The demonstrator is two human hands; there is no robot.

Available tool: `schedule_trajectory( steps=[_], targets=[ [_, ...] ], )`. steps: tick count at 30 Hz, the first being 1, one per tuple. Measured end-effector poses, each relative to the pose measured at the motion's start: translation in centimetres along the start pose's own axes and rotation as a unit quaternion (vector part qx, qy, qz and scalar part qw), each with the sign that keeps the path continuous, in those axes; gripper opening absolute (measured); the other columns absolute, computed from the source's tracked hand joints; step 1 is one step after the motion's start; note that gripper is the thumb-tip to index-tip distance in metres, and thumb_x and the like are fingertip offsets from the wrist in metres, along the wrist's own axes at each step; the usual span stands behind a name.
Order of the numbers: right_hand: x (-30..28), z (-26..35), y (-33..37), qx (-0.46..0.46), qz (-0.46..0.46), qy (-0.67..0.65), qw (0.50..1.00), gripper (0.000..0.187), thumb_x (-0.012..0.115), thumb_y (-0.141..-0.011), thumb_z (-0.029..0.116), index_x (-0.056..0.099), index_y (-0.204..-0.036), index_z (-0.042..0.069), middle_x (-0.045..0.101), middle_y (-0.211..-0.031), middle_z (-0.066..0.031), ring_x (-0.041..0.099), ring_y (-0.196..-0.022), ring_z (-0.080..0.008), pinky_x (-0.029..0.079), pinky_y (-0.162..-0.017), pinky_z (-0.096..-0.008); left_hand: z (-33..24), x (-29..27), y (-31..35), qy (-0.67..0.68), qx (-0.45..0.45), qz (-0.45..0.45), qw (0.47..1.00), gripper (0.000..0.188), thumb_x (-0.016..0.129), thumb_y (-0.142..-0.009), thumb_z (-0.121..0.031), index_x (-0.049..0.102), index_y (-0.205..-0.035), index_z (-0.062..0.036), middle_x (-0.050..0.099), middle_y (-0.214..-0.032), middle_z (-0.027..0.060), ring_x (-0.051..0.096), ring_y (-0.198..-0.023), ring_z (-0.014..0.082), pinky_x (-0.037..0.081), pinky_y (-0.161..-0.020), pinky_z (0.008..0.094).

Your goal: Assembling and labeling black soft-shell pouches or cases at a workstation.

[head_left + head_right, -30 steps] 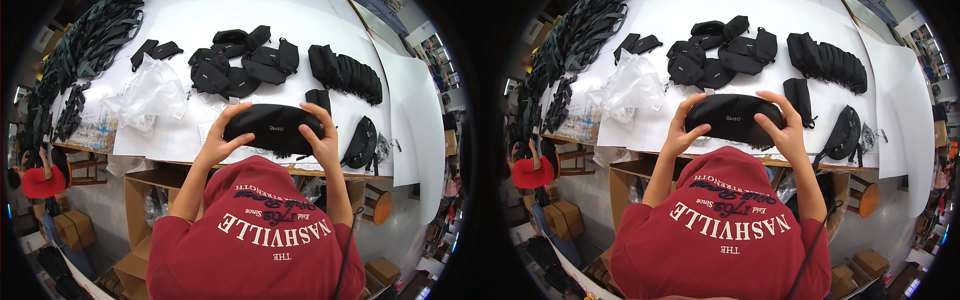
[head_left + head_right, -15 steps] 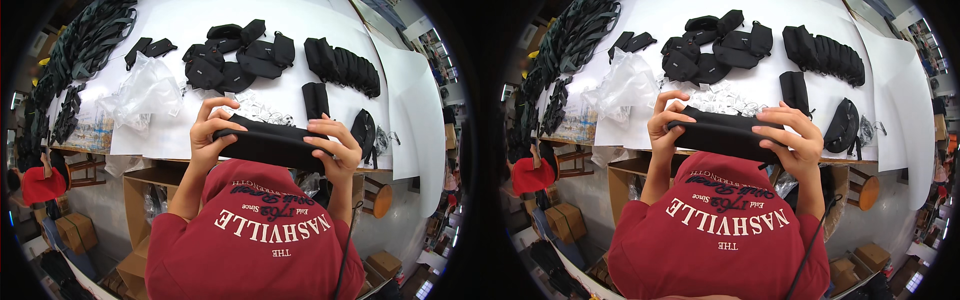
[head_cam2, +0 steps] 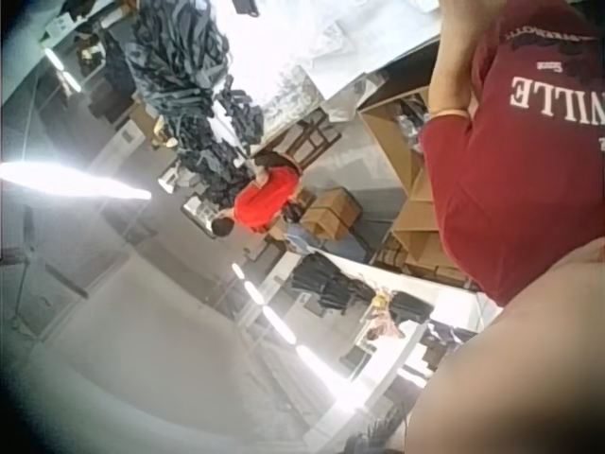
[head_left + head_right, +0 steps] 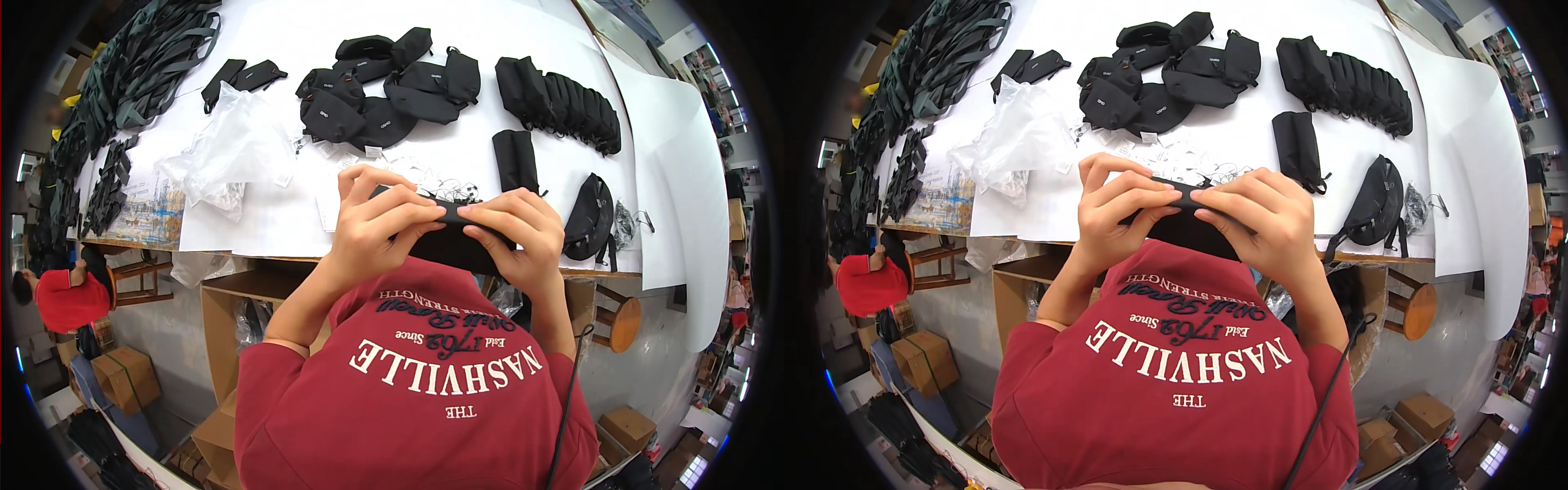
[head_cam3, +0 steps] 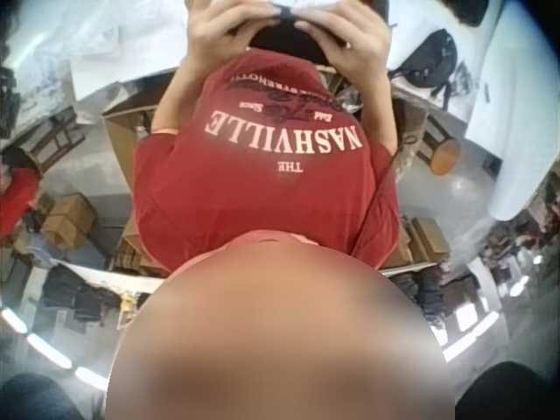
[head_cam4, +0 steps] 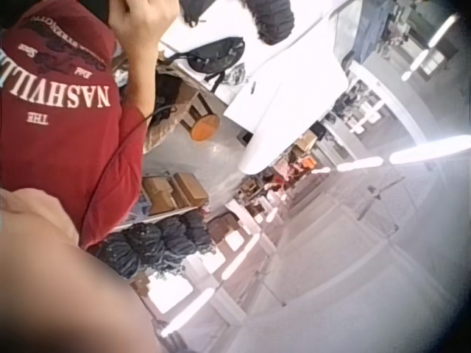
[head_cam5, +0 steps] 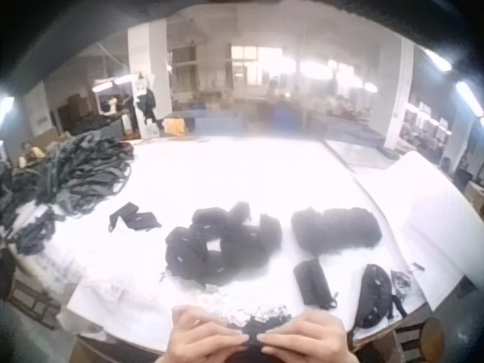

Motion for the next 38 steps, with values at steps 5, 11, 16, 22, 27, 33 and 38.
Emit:
schedule_trajectory(
  steps=[5,11,16,22,27,33,38],
  targets=[
    [-0.7,1.3,0.6,-0.071,-0.035,0.127,0.989,0.03,0.078,-0.058,0.021,0.073,-0.088,0.021,0.063,-0.091,0.0022,0.058,-0.083,-0.0167,0.044,-0.065,-0.028,1.7,-0.6,-1.1,0.051,-0.076,0.057,0.994,0.017,0.077,-0.066,-0.016,0.072,-0.083,-0.0172,0.065,-0.096,-0.0019,0.051,-0.102,0.0209,0.033,-0.092,0.0368],
    [-1.9,1.6,2.0,-0.076,-0.069,0.191,0.976,0.033,0.078,-0.056,0.024,0.074,-0.088,0.025,0.061,-0.097,-0.0014,0.054,-0.087,-0.02,0.046,-0.073,-0.0304,7.5,-1.0,1.5,0.196,-0.174,0.051,0.964,0.017,0.072,-0.075,-0.016,0.071,-0.091,-0.01,0.064,-0.107,0.0057,0.054,-0.104,0.0221,0.038,-0.092,0.0356],
    [-0.9,2.1,3.0,-0.089,-0.059,0.201,0.974,0.026,0.076,-0.062,0.028,0.074,-0.088,0.03,0.059,-0.101,-0.0005,0.052,-0.092,-0.0195,0.045,-0.074,-0.0298,9.6,4.1,4.6,0.426,-0.341,0.203,0.813,0.032,0.056,-0.09,-0.02,0.059,-0.113,0.002,0.062,-0.109,0.0122,0.055,-0.109,0.0204,0.037,-0.096,0.0315],
    [2.6,0.0,6.2,0.005,0.056,0.06,0.997,0.035,0.076,-0.058,0.02,0.073,-0.091,0.031,0.059,-0.097,0.001,0.055,-0.088,-0.0194,0.049,-0.071,-0.03,7.6,7.7,8.4,0.425,-0.404,0.329,0.74,0.024,0.059,-0.09,-0.018,0.065,-0.103,0.0013,0.065,-0.094,0.0051,0.059,-0.084,0.0094,0.046,-0.076,0.0242],
    [2.3,-0.3,7.7,0.062,0.073,0.026,0.995,0.031,0.079,-0.06,0.023,0.073,-0.09,0.025,0.059,-0.097,0.0001,0.054,-0.087,-0.0208,0.049,-0.071,-0.032,5.9,8.2,8.4,0.382,-0.394,0.356,0.757,0.024,0.061,-0.088,-0.02,0.067,-0.102,-0.0019,0.067,-0.095,0.0053,0.06,-0.084,0.011,0.047,-0.074,0.0255],
    [1.9,-2.1,8.3,0.16,0.105,-0.107,0.976,0.029,0.077,-0.067,0.021,0.072,-0.095,0.015,0.06,-0.098,-0.0038,0.052,-0.09,-0.0218,0.045,-0.074,-0.0308,4.2,7.7,8.0,0.339,-0.334,0.364,0.801,0.028,0.065,-0.084,-0.024,0.068,-0.102,-0.0032,0.069,-0.089,0.0095,0.063,-0.082,0.0166,0.047,-0.074,0.0278],
    [5.3,-5.4,10.4,0.399,0.192,-0.204,0.873,0.032,0.068,-0.081,0.024,0.066,-0.11,0.011,0.06,-0.102,-0.0093,0.053,-0.1,-0.0256,0.042,-0.082,-0.032,3.6,7.1,7.8,0.262,-0.32,0.376,0.829,0.025,0.068,-0.082,-0.021,0.069,-0.101,-0.0048,0.069,-0.091,0.0105,0.064,-0.084,0.0211,0.048,-0.075,0.0296]
  ],
)
Point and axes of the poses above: each hand's wrist, its own y-axis away from the middle knuckle, its own x-axis out of the palm, z = x × y, the point moved 10 cm from there along -y, towards the middle knuckle
